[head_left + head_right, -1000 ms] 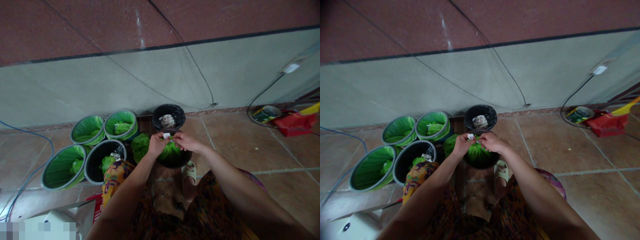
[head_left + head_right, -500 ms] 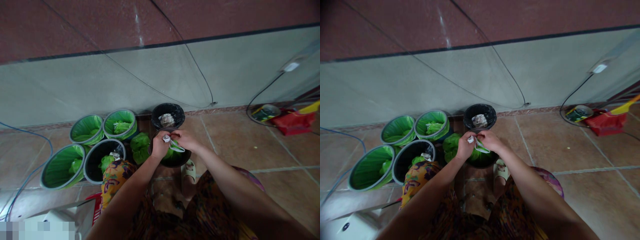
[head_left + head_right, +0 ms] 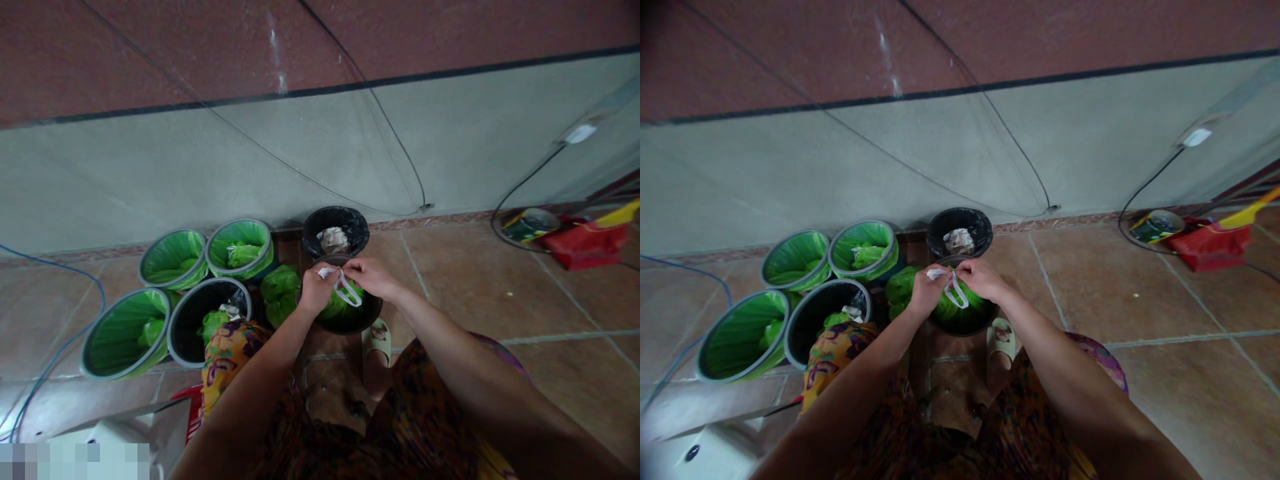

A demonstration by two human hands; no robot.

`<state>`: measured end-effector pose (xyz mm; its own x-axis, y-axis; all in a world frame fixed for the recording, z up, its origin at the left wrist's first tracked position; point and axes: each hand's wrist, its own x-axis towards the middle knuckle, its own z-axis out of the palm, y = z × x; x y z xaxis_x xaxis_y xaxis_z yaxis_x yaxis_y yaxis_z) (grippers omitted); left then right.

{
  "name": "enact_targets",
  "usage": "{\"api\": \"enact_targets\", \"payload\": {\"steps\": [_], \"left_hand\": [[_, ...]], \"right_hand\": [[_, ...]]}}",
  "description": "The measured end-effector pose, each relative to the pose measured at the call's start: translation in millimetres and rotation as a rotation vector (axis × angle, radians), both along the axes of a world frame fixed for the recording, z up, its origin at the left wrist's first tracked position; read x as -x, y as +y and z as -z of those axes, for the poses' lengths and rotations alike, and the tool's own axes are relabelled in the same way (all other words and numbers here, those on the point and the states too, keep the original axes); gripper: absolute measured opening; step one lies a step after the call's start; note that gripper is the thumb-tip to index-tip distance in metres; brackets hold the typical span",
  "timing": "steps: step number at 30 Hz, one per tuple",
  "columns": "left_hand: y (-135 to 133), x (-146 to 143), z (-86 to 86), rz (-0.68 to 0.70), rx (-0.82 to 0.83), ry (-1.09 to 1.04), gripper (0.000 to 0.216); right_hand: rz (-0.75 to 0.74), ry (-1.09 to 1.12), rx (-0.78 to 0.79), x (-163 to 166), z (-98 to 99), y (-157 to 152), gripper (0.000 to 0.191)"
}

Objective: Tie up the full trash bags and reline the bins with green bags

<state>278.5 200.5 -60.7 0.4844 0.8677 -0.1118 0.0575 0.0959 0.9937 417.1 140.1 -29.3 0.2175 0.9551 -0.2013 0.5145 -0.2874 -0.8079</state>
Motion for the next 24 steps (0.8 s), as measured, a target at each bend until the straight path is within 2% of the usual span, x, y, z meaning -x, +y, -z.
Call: {"api": "enact_targets", "payload": {"steps": [3,7,10,14,17,19,22,23,24], "left_hand": [[1.8,0.8,3.1,-0.056,-0.052,0.034,0.010],[5.5,4.8,6.0,-0.091,-0.091,0.095,0.013],[6.7,7.2,5.2,-0.078,-0.050,0.061,0.015],[7.2,10.2,2.2,-0.037,0.061,-0.070,0.015],[6.8,13.0,-0.5,0.055,0.082,-0.060,0.015],[4.6,13.3,-0.7,0.095,0.074,-0.032,0.015],[-1.6,9.5,3.5,0.101,0.115,-0.051,0.013],[-3.5,7.8,5.7,0.104,0.137,-0.068,0.013],[-5.0,6.3,7.9,0.108,0.156,-0.081,0.013]], "right_hand": [[-0.050,-0.277,-0.046,1.6,-7.7,0.5,0.020],[-0.080,-0.452,0.028,2.4,-12.1,-1.7,0.020],[-0.061,-0.564,0.072,1.1,-11.0,-3.3,0.017],[-0.063,-0.544,0.096,-5.3,-6.7,-4.4,0.014],[-0.129,-0.460,0.093,-10.8,1.5,-7.0,0.019],[-0.197,-0.433,0.071,-10.2,9.7,-10.5,0.033],[-0.287,-0.439,0.074,0.0,23.0,-16.1,0.068],[-0.313,-0.448,0.085,4.8,26.8,-17.4,0.069],[-0.330,-0.462,0.102,9.4,30.0,-18.1,0.061]]}}
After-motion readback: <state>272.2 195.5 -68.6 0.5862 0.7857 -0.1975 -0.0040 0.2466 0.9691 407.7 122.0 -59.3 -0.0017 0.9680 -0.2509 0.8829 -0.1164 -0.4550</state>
